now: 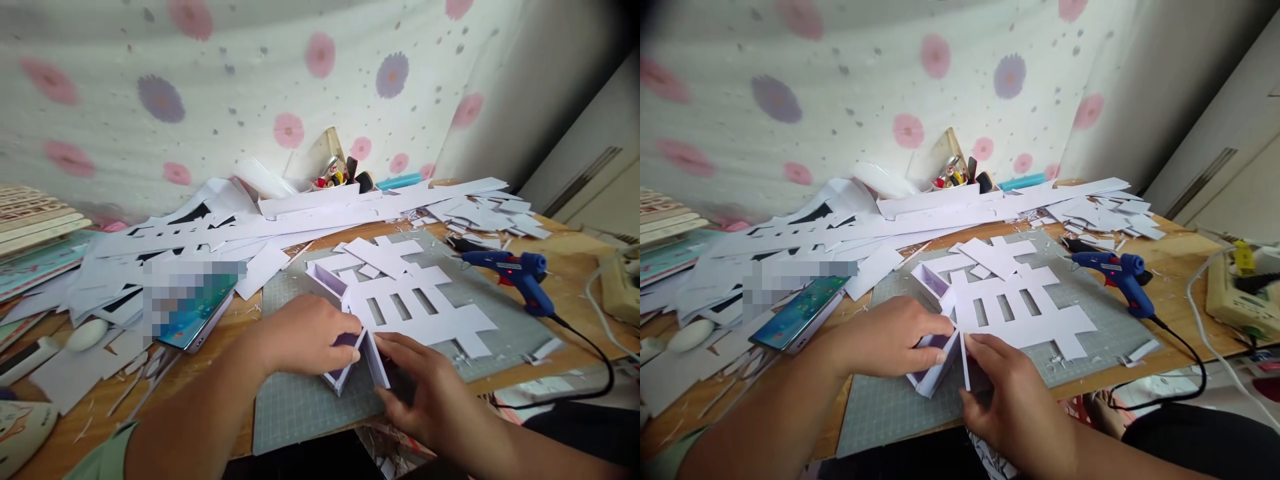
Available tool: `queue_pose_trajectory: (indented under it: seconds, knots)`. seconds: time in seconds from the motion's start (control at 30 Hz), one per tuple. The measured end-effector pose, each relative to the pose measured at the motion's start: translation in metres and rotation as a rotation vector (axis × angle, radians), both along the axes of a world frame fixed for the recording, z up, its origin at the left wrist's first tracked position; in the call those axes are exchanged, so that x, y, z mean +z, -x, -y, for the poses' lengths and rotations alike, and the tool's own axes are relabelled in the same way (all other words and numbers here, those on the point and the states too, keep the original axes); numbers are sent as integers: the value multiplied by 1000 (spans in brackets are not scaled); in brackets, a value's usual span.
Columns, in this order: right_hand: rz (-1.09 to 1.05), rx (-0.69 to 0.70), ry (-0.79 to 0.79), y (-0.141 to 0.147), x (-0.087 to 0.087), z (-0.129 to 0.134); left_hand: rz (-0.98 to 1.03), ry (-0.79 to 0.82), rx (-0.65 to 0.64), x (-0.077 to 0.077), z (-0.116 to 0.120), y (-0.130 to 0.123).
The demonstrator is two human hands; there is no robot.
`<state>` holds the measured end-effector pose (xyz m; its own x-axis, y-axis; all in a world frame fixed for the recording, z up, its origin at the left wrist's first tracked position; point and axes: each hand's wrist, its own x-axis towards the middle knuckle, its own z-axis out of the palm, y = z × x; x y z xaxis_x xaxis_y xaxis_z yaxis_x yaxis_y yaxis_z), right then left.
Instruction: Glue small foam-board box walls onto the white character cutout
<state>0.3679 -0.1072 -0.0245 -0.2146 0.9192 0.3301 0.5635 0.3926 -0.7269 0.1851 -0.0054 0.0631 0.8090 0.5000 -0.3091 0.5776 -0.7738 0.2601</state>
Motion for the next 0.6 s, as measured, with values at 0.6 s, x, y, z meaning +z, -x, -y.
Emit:
queue_pose_trajectory:
  seconds: [0.6]
  knots:
    - [221,10,-321,-21,-33,-8,-10,48,-28,-2,-5,2]
